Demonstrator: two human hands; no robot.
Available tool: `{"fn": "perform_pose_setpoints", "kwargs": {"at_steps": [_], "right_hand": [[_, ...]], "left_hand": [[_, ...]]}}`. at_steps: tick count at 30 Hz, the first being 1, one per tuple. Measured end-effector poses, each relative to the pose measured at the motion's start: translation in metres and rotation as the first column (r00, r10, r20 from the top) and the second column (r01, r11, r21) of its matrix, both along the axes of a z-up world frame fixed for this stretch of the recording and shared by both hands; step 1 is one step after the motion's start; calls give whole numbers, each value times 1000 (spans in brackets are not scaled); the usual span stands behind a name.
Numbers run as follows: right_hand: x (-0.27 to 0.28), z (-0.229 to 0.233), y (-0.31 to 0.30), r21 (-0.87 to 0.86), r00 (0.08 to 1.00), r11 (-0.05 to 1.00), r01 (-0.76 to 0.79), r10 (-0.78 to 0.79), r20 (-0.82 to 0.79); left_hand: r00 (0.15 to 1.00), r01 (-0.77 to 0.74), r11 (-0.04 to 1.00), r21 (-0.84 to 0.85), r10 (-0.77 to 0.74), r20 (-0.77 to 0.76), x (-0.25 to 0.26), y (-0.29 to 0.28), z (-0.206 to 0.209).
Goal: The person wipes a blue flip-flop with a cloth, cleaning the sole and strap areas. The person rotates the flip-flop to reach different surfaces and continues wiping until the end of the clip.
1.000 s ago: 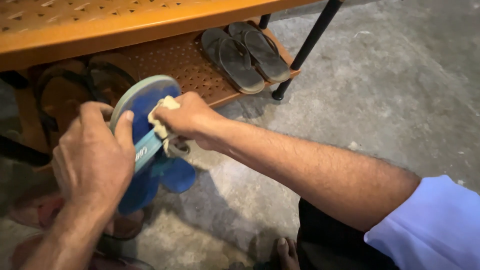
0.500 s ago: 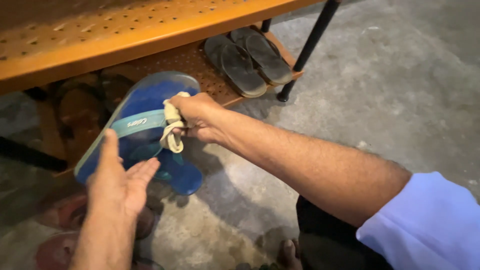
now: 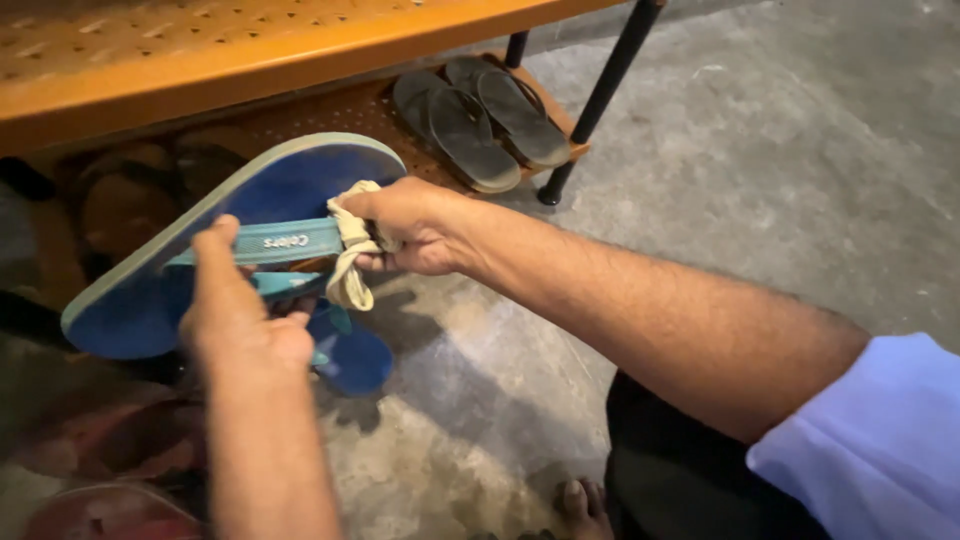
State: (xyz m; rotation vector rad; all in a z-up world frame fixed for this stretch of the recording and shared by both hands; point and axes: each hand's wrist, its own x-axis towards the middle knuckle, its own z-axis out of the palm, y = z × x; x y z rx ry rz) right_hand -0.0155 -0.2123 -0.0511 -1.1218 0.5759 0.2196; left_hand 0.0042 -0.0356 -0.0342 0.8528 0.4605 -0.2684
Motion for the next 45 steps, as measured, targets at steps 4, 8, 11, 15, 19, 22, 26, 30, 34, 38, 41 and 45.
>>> {"fn": "perform_pose_setpoints", "kwargs": {"at_steps": [4,8,11,15,19,22,26,30,34,38,41,45], "right_hand": [[-5,5,15,-177,999,984,-26,31,30],[-1,15,21,-534,980,844,-56,148,131],[4,28,16,-774,962,629,-78,251,107],[7,40,6,-984,961,164,-65,276,-17],[14,43,3,-988,941,64,141,300,154],[10,39,8,-979,933,168,118,318,167],[1,35,26,-940,725,204,274,599,341],[-1,35,24,-887,583,-46,460,769,262],[2,34,3,-954,806,-25,298,543,238],[-4,25,-2,-966,901,118,231,349,258],[-6,19,2,-965,913,103,241,313,262],[2,24,11,-911,849,-7,413,364,382]], "left_hand": [[950,-287,947,143,263,167,-3,-20,-19],[971,-195,975,102,206,-118,1,-17,-43],[963,-199,968,153,222,-152,3,-21,-48],[918,-387,911,140,366,153,3,-23,-49],[927,-371,909,188,351,134,1,-25,-45],[926,-378,881,284,354,133,-3,-28,-45],[914,-402,875,269,368,169,-5,-24,-40],[932,-356,883,305,358,52,-12,-26,-31],[929,-340,921,192,360,-82,-12,-22,-19],[920,-352,915,198,377,-108,-12,-18,-11],[930,-357,909,217,367,-6,-16,-23,-10],[889,-435,871,227,376,263,-19,-28,-11]]}}
